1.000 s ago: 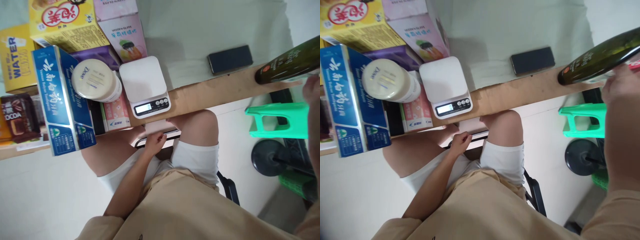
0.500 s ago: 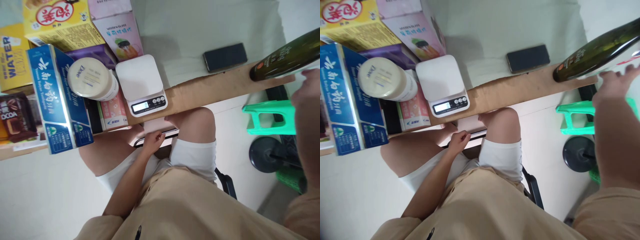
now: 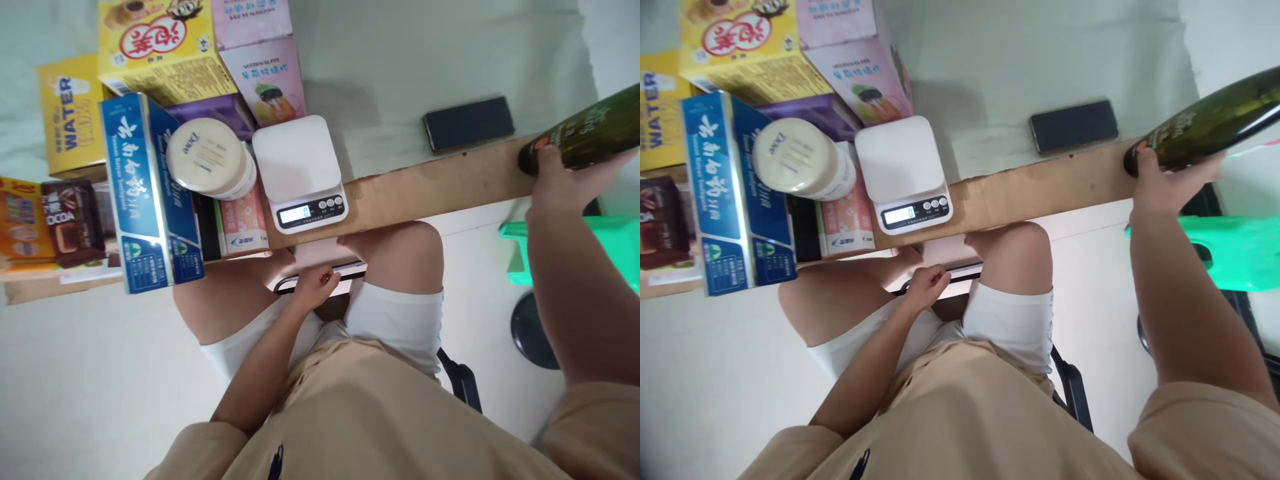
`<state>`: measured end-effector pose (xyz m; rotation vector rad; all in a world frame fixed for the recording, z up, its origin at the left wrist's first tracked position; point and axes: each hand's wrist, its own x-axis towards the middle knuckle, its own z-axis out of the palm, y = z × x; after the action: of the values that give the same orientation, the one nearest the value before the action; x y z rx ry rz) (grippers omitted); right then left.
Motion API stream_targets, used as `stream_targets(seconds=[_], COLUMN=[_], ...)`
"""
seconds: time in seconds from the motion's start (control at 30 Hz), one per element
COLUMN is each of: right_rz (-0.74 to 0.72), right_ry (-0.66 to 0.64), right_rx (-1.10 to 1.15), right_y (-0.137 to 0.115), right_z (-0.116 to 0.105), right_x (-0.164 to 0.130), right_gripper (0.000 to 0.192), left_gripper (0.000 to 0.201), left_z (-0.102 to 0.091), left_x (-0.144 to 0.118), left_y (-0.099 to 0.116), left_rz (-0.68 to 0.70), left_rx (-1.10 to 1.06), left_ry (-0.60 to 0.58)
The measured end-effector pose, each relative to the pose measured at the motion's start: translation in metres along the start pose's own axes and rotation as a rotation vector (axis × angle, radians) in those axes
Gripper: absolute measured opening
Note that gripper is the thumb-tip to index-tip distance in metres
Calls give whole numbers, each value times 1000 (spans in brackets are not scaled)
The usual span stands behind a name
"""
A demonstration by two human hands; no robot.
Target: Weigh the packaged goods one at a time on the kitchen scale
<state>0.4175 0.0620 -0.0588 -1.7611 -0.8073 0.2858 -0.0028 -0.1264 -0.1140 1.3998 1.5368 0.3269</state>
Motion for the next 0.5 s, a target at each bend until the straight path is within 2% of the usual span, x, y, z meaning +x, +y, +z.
stream_targets(seconds=[0.07,0.1,0.3,0.4,0.5], right_rz=[26,33,-14,-36,4], right_ry=[109,115,21,20,43], right_rx=[-114,-141,-10,29,88], right_y=[-7,-8,-2,-1,-7], right_z=[4,5,-4,-7,-8], right_x=[-3,-3,-2,0,1], right_gripper=[91,93,82,76,69], left_gripper=[33,33,34,33,32], left_z=[0,-1,-3,-4,-4], left_x=[-1,-1,-2,-3,-3], left_y=[0,0,2,3,3], left_rz=[-6,-8,-5,0,4], left_rx=[0,0,-7,-17,-34], left_ry=[1,0,-7,-9,-3])
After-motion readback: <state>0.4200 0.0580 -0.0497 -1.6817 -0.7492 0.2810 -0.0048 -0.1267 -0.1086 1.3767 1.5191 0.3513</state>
